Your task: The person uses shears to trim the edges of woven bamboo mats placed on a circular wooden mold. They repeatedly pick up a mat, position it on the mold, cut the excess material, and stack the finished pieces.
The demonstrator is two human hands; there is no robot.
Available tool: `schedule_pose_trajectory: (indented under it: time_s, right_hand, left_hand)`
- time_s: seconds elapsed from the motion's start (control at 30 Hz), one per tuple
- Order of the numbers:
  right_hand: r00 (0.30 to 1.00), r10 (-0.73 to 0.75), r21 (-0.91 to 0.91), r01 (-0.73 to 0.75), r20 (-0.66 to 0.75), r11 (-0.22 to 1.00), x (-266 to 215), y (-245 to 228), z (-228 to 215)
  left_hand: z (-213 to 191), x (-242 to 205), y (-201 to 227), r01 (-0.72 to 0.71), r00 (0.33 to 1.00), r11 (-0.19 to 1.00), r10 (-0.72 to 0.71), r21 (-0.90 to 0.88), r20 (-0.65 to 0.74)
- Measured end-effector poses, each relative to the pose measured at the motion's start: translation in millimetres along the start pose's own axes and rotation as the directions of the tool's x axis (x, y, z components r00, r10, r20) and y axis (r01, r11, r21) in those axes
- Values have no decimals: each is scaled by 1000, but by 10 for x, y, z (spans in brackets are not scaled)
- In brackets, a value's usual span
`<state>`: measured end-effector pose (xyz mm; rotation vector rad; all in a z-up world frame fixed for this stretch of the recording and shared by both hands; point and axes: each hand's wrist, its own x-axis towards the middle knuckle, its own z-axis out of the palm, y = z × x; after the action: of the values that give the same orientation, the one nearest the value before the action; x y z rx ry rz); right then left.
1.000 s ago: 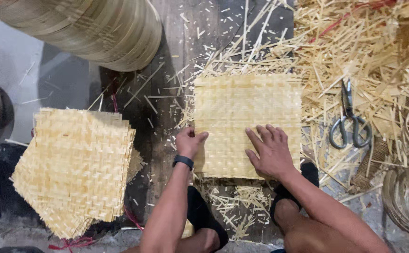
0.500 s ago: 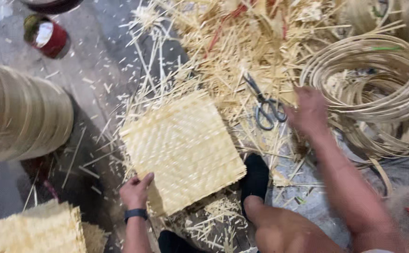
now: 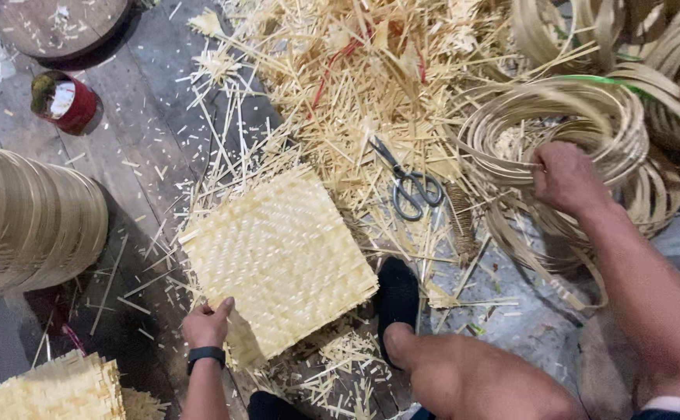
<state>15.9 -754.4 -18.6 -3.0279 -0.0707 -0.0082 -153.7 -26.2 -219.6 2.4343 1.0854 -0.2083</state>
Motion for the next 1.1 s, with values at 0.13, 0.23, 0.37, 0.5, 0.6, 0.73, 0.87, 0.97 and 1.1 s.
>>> schedule_pose_trajectory:
  time_s: [0.13, 0.23, 0.37, 0.5, 0.6, 0.73, 0.87, 0.97, 1.1]
  right_hand:
    - [996, -61, 11, 62, -69, 998, -38, -130, -306]
    - [990, -67, 60, 74, -125, 995, -107, -492, -726]
    - [963, -164, 709, 267, -212, 653, -181, -1221, -1096]
    - [933, -331, 975, -69, 138, 210, -331, -2130, -1158]
    - [820, -492, 956, -258, 292, 137, -436, -2617, -1019]
    - [829, -404, 922, -348, 387, 170, -314, -2812, -993]
    - [848, -246, 880, -472, 470, 52, 201, -2920, -915]
    - [815, -353, 874, -486, 460, 17, 428, -3082, -666]
    - [845, -278, 881, -473, 457, 12, 421, -3251, -478]
  left_hand:
    - [-262, -181, 294, -108, 985, 984, 125, 144, -115]
    - [-461, -459, 721, -235, 832, 912, 367, 337, -415]
    - [-711, -1022, 1604, -162, 985, 924, 170, -345, -7]
    - [-819, -1762, 2374, 561, 662, 306, 392, -769, 638]
    - [-767, -1855, 2506, 593, 795, -380, 417, -709, 441]
    - [-997, -1354, 1976, 369, 879, -561, 469, -741, 83]
    - [-1363, -1163, 1642, 410, 887, -334, 362, -849, 286]
    - [-1413, -1076, 1509, 446, 879, -388, 360, -807, 312]
    - [-1205, -928, 1323, 449, 887, -561, 374, -696, 271]
